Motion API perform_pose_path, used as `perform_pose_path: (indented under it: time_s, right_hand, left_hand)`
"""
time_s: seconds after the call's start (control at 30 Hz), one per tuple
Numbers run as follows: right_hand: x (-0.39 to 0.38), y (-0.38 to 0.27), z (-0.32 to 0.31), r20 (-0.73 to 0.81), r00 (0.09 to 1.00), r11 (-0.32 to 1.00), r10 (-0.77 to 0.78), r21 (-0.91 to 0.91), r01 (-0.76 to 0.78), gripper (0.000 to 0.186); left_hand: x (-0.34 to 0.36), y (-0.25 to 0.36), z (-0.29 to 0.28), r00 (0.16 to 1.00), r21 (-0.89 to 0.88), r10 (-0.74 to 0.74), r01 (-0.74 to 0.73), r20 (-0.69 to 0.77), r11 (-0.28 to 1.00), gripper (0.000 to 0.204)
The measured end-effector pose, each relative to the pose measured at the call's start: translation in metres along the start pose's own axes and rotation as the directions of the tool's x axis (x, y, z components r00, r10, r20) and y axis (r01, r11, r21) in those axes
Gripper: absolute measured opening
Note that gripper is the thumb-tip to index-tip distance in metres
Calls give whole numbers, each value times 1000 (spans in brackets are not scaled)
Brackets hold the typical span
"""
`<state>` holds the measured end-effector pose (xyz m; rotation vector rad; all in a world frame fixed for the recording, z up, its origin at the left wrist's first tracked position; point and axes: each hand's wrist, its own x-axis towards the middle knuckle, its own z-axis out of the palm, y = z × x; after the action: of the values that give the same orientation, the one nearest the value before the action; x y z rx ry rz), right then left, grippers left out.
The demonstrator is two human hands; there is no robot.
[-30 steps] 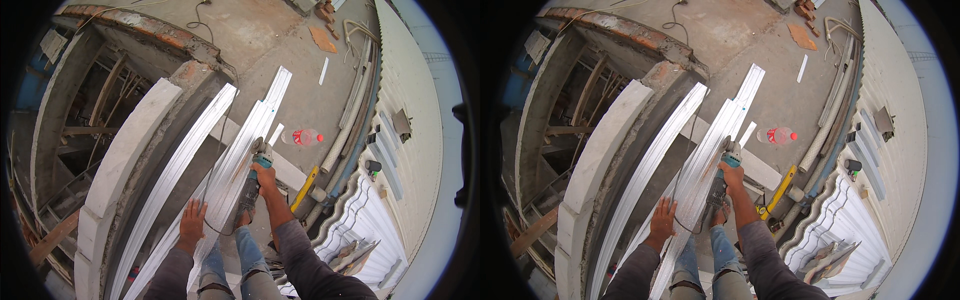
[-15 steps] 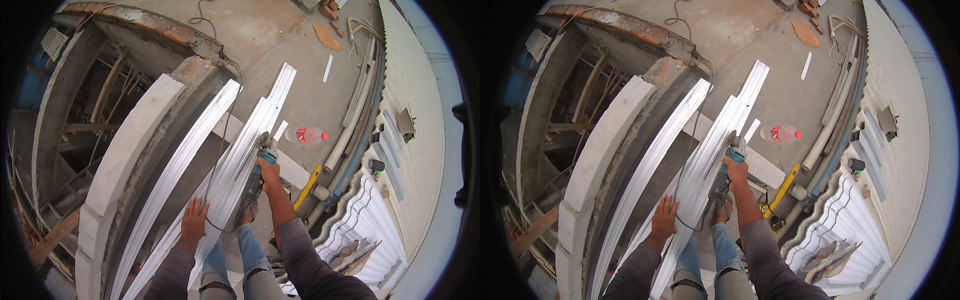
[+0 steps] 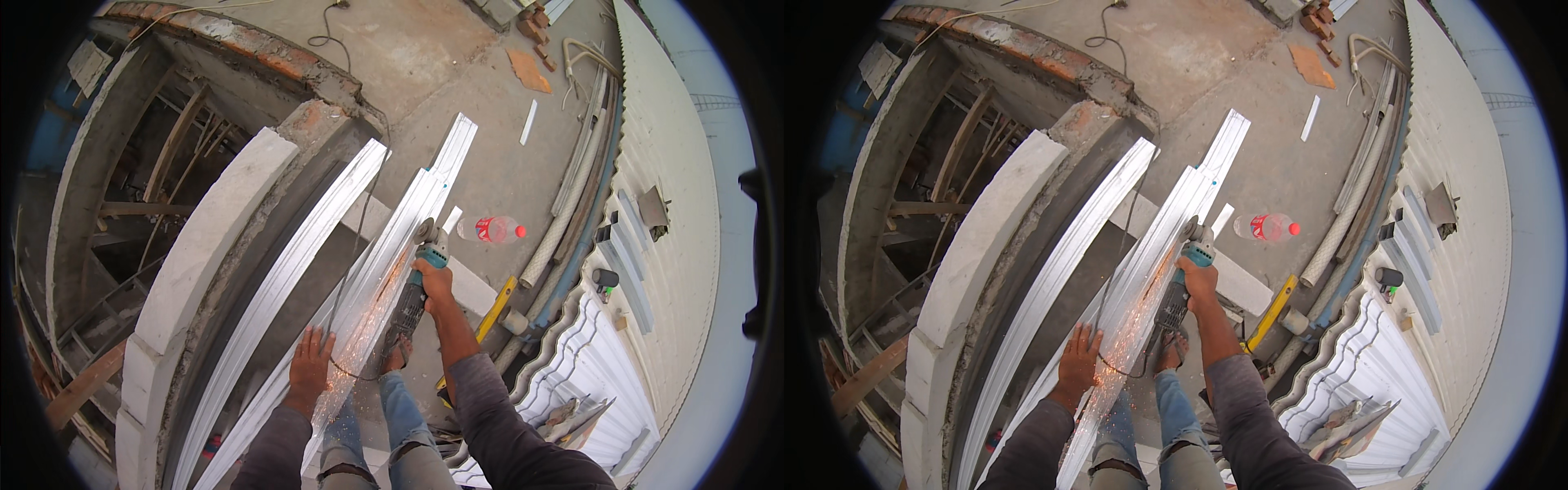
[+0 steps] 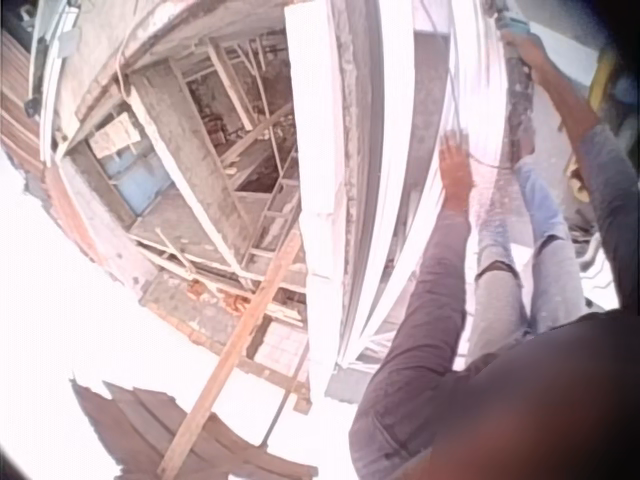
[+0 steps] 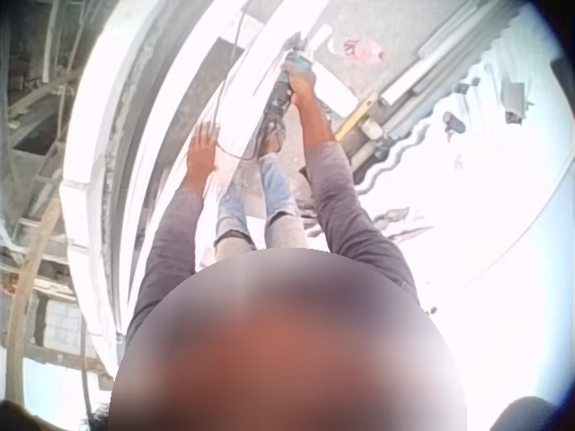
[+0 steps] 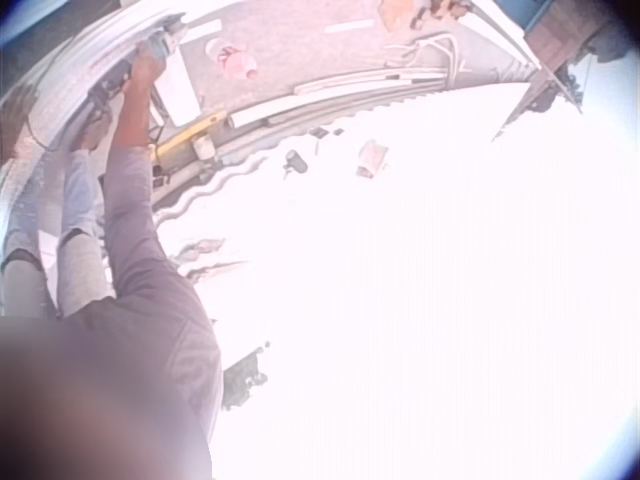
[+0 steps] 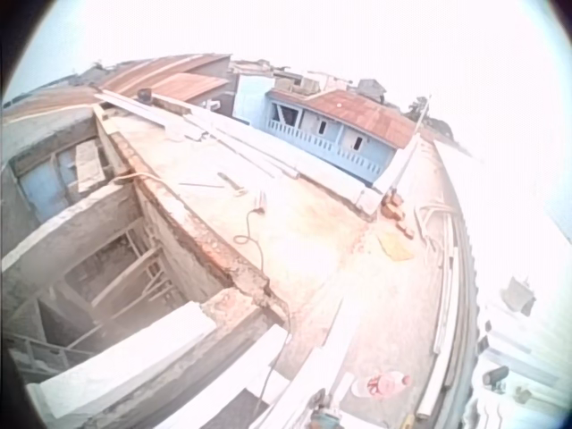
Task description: The person measures and cuts long white metal profiles on a rooftop using a tape measure, marker, and angle grinder. They repeatedly measure, mark, and cut the profiles, then stack the cut pieces.
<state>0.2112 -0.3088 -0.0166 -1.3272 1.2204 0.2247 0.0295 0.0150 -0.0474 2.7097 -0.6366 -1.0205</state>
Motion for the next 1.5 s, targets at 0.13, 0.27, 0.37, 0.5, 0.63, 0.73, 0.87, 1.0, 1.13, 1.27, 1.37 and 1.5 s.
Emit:
perform_pose_path:
  time_s: [0.13, 0.27, 0.37, 0.5, 0.63, 0.73, 0.87, 1.0, 1.13, 1.27, 1.37, 1.5]
  right_hand:
    - [0, -1, 1, -1, 1000, 1000, 8, 1, -8, 33]
    - [2, -1, 0, -5, 999, 999, 32, 6, -32, 33]
    - [2, -2, -1, 2, 1000, 1000, 14, -22, -14, 32]
    - [-2, 6, 0, -3, 999, 998, 48, -36, -48, 31]
    - [-6, 17, 5, 6, 999, 999, 44, -22, -44, 30]
    - [-5, 15, 3, 16, 998, 998, 64, -12, -64, 30]
    - [2, 0, 1, 15, 1000, 1000, 14, 15, -14, 30]
    - [12, -15, -1, 12, 1000, 1000, -1, -9, 1, 30]
    - [20, -12, -1, 6, 1000, 1000, -17, 11, 17, 29]
    - [23, -10, -1, 11, 999, 999, -36, -13, 36, 27]
    - [20, -12, -2, 9, 1000, 1000, -2, -19, 2, 35]
    - [13, -14, 0, -21, 1000, 998, 13, -56, -14, 35]
  left_hand:
    - [0, 0, 3, 991, 118, 37, -22, -125, 993, 139]
    - [-2, 0, -7, 999, 47, 34, -34, -8, 998, 143]
    - [-2, 2, -19, 997, -2, 22, -22, 78, 1000, 147]
    - [-1, 5, -29, 991, -18, 0, 2, 132, 1000, 150]
    - [0, 5, -28, 991, 0, -19, 19, 136, 1000, 148]
    - [-2, 3, -25, 995, -19, -4, 6, 102, 1000, 147]
    - [-2, 4, -26, 995, -20, -11, 13, 97, 1000, 145]
    - [0, 5, -26, 990, -2, -17, 17, 140, 1000, 143]
    - [0, 2, -19, 998, 0, 9, -9, 63, 1000, 143]
    - [-2, 1, -13, 997, 8, 41, -41, -64, 999, 145]
    - [-3, 2, -17, 1000, -15, 26, -26, 9, 1000, 146]
    - [-2, 3, -25, 998, -33, 19, -17, 55, 999, 147]
